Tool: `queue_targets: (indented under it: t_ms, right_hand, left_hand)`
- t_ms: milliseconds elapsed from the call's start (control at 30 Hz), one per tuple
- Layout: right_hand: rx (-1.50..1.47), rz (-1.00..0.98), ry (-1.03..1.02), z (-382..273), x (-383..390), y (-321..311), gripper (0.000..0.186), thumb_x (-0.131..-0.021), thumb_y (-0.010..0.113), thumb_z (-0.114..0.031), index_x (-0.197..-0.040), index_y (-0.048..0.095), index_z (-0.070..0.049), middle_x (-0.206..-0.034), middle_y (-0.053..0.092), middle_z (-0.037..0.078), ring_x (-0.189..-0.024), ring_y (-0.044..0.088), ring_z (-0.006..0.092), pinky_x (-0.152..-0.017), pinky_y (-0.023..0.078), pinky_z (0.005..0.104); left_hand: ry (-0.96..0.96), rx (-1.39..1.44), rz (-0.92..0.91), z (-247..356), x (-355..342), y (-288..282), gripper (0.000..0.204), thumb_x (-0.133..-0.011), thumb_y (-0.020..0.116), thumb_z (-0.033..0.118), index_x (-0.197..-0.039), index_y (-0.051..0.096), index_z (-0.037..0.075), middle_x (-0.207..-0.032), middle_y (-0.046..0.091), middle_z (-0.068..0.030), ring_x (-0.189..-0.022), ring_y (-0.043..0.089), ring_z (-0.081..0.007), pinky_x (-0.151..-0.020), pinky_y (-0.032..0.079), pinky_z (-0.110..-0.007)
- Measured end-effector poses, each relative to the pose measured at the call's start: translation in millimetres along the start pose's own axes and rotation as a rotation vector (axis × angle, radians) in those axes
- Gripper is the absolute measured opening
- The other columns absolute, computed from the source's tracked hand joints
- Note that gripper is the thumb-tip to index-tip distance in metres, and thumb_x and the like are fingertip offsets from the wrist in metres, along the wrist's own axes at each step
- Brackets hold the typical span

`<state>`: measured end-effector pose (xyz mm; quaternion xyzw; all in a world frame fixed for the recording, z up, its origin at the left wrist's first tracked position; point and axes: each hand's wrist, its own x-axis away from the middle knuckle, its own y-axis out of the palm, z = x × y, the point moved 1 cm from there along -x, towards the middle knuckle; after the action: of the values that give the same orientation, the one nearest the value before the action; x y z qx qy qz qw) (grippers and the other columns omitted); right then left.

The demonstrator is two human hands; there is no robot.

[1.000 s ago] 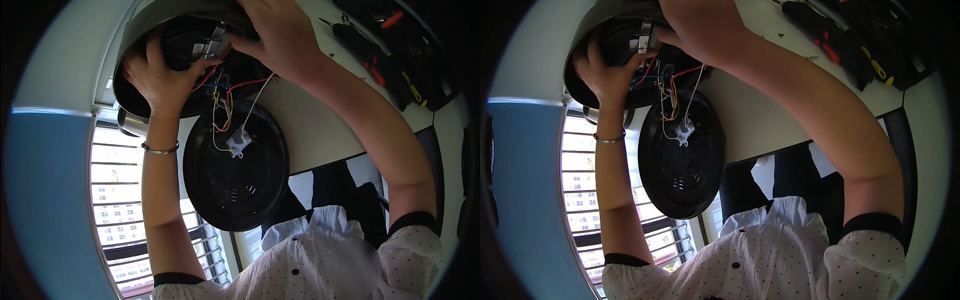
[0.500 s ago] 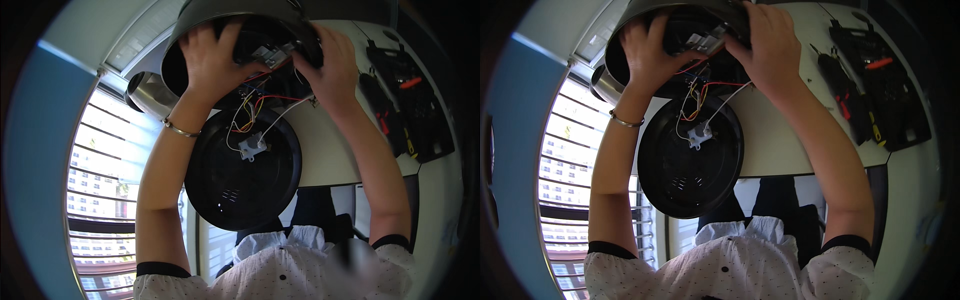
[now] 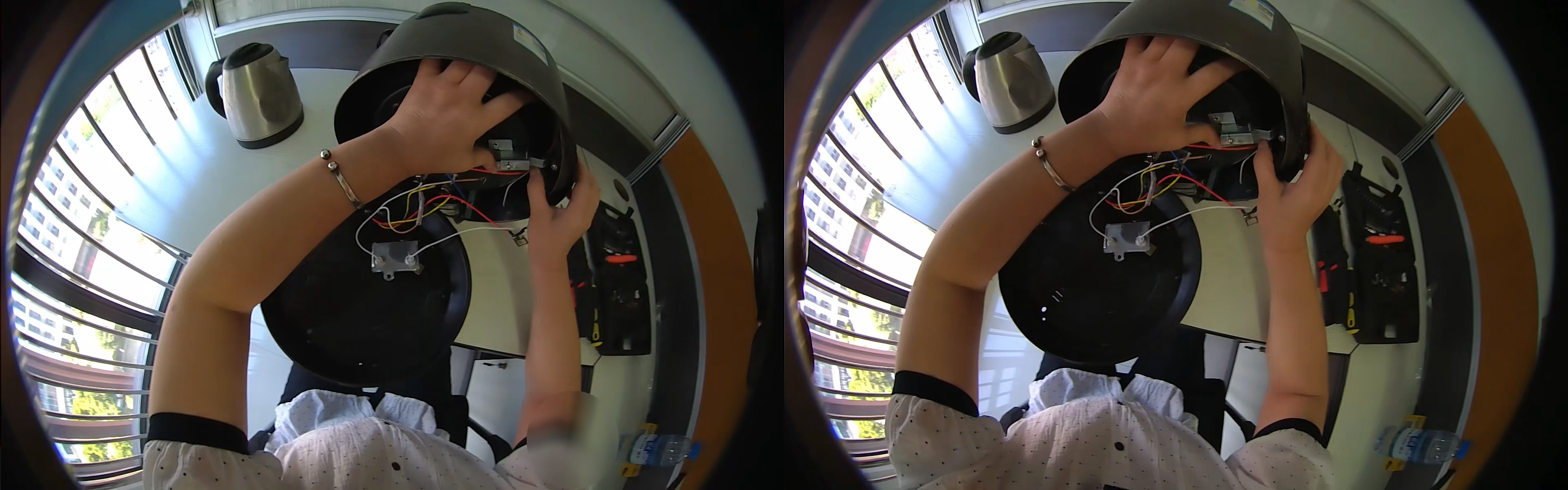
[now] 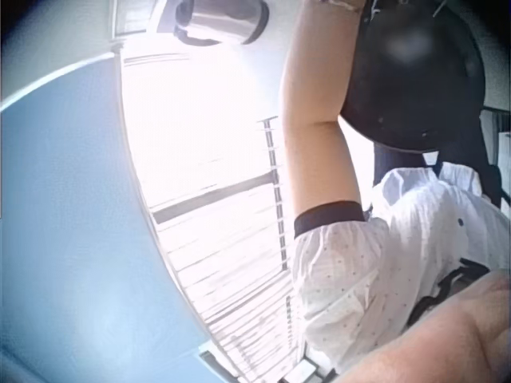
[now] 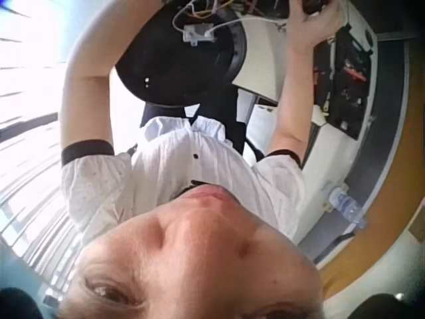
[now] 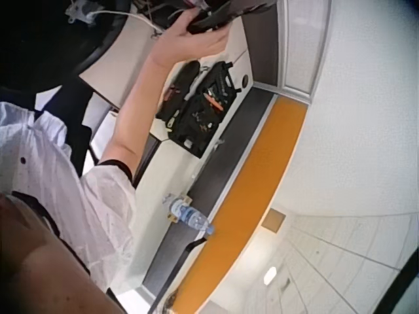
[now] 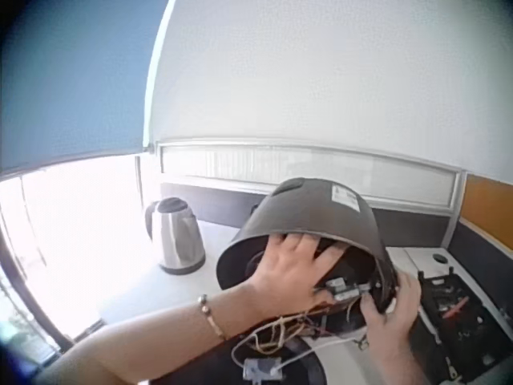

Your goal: The person works on the internal wiring of a disassembled appliance, likely a rice cooker, by hand. They connect and adjust multiple colored wires inside the housing while tools and parts rest on the table.

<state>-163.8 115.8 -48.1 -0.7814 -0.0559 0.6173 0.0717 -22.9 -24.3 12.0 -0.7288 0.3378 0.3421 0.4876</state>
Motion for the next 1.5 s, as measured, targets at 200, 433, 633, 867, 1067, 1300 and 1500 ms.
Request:
queue_targets:
  t_ms: [200,433,633,867,1067,1300,1500]
  right_hand:
    - [-0.016,0.030,0.010,2,0,2,0.053,-0.066,0.075,-0.013,-0.113,0.054,0.000,-0.099,0.056,0.011,-0.088,0.051,0.0253,-0.076,0.039,0.0334]
    - [-0.109,0.001,0.049,-1,-2,0,0.054,-0.064,0.075,-0.010,-0.113,0.054,-0.001,-0.099,0.055,0.011,-0.085,0.052,0.0229,-0.069,0.042,0.0308]
    - [-0.207,0.019,0.010,9,3,-2,0.058,-0.062,0.074,-0.009,-0.116,0.053,-0.001,-0.103,0.055,0.012,-0.090,0.050,0.0249,-0.068,0.043,0.0315]
    - [-0.226,-0.004,0.032,14,4,-2,0.061,-0.062,0.075,-0.011,-0.117,0.051,0.000,-0.106,0.054,0.013,-0.095,0.049,0.0295,-0.077,0.044,0.0356]
    - [-0.220,0.002,0.035,14,3,-5,0.060,-0.061,0.074,-0.011,-0.115,0.052,0.000,-0.105,0.055,0.013,-0.095,0.051,0.0316,-0.079,0.044,0.0372]
    - [-0.233,-0.013,0.088,15,5,-5,0.057,-0.061,0.074,-0.011,-0.114,0.053,-0.003,-0.106,0.055,0.011,-0.095,0.051,0.0302,-0.075,0.047,0.0356]
    - [-0.261,0.018,0.084,16,9,-7,0.057,-0.062,0.074,-0.012,-0.114,0.052,-0.005,-0.107,0.055,0.009,-0.098,0.051,0.0289,-0.075,0.047,0.0350]
  left_hand:
    - [-0.018,0.004,-0.006,0,-1,1,0.079,-0.051,0.079,0.041,-0.123,0.052,0.023,-0.125,0.043,-0.0120,-0.120,0.037,-0.0315,-0.097,0.025,-0.054]
    - [-0.039,-0.030,-0.003,0,-2,-1,0.079,-0.049,0.080,0.040,-0.122,0.054,0.025,-0.120,0.046,-0.0102,-0.116,0.041,-0.0298,-0.093,0.031,-0.050]
    - [-0.053,-0.091,0.017,2,-3,3,0.080,-0.046,0.079,0.044,-0.120,0.055,0.027,-0.117,0.046,-0.0106,-0.111,0.044,-0.0311,-0.091,0.032,-0.049]
    - [-0.008,-0.127,0.014,1,-7,2,0.079,-0.046,0.079,0.046,-0.119,0.056,0.025,-0.115,0.047,-0.0106,-0.108,0.045,-0.0320,-0.090,0.034,-0.046]
    - [0.002,-0.136,0.002,3,-10,3,0.078,-0.044,0.081,0.045,-0.116,0.058,0.024,-0.113,0.047,-0.0110,-0.107,0.045,-0.0327,-0.088,0.035,-0.046]
    - [0.062,-0.159,0.017,1,-12,4,0.080,-0.044,0.082,0.045,-0.116,0.058,0.021,-0.112,0.048,-0.0134,-0.105,0.046,-0.0342,-0.087,0.035,-0.046]
    - [0.087,-0.156,0.033,-1,-11,8,0.081,-0.043,0.082,0.046,-0.116,0.059,0.020,-0.111,0.049,-0.0145,-0.106,0.045,-0.0360,-0.087,0.035,-0.047]
